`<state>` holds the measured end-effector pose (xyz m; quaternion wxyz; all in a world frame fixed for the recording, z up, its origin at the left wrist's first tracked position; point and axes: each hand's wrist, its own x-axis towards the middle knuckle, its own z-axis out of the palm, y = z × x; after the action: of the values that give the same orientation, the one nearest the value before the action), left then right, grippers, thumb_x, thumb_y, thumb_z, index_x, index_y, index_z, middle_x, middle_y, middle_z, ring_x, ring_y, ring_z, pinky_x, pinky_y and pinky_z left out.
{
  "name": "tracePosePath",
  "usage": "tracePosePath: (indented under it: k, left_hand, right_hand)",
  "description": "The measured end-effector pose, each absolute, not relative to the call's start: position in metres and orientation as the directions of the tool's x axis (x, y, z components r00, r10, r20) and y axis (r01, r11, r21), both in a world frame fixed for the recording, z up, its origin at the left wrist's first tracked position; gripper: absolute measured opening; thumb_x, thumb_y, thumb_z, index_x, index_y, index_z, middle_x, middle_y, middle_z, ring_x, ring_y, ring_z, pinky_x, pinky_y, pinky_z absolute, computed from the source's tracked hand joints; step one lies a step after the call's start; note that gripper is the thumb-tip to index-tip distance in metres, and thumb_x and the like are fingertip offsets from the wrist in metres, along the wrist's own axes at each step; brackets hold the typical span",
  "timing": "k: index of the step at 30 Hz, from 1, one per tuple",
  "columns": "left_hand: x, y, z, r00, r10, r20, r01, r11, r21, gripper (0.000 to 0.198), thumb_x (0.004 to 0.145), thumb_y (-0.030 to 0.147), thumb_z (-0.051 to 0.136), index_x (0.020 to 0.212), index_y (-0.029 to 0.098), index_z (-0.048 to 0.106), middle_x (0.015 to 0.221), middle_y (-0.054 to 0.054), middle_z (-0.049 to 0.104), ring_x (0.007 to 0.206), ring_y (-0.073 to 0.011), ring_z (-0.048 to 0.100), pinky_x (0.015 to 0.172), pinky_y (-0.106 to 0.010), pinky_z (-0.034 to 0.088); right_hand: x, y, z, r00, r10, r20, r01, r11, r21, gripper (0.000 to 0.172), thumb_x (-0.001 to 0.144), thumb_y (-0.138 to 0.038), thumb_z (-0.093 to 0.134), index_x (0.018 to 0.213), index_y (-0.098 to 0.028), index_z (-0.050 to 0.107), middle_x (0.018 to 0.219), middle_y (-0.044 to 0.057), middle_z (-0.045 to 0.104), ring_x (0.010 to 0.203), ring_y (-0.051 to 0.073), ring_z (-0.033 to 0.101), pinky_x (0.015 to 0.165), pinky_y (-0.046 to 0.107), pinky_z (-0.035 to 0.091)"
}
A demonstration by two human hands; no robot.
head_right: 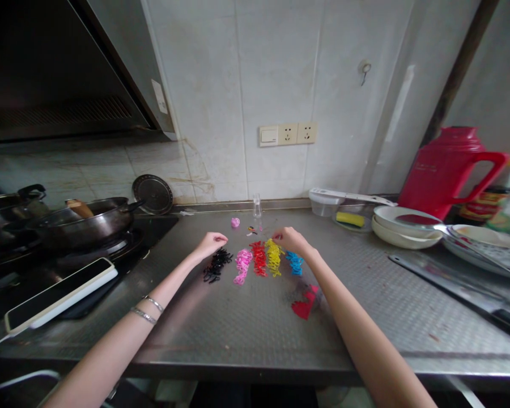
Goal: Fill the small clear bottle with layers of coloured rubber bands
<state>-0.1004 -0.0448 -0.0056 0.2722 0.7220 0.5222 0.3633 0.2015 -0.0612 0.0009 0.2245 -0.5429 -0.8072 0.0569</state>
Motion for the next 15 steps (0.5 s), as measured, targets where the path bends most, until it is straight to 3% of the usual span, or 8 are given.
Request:
tracePosePath:
  k: [8,15]
  left_hand:
    - [-0.056,0.002,-0.003,0.341,0.894,0.291,0.719,-0.447,0.533,0.016,0.068,0.017,0.055,0.074,0.009,0.068,0.074,-0.008,0.066,0.068,-0.0157,0.058,0.065,-0.025,0.042]
    - [-0.025,0.032,-0.026,0.364,0.899,0.243,0.737,-0.437,0.515,0.016,0.068,0.023,0.06,0.071,0.009,0.066,0.066,-0.009,0.063,0.058,-0.014,0.053,0.058,-0.024,0.038]
  right_hand:
    - [0.218,-0.067,-0.003,-0.245,0.881,0.406,0.844,0.4,-0.358,0.023,0.076,-0.031,0.05,0.086,-0.02,0.069,0.084,0.004,0.068,0.075,0.015,0.061,0.07,0.022,0.044]
    - [0.222,-0.069,-0.006,-0.209,0.891,0.404,0.893,0.342,-0.291,0.025,0.077,-0.032,0.048,0.089,-0.023,0.068,0.088,0.003,0.068,0.08,0.015,0.061,0.069,0.021,0.043]
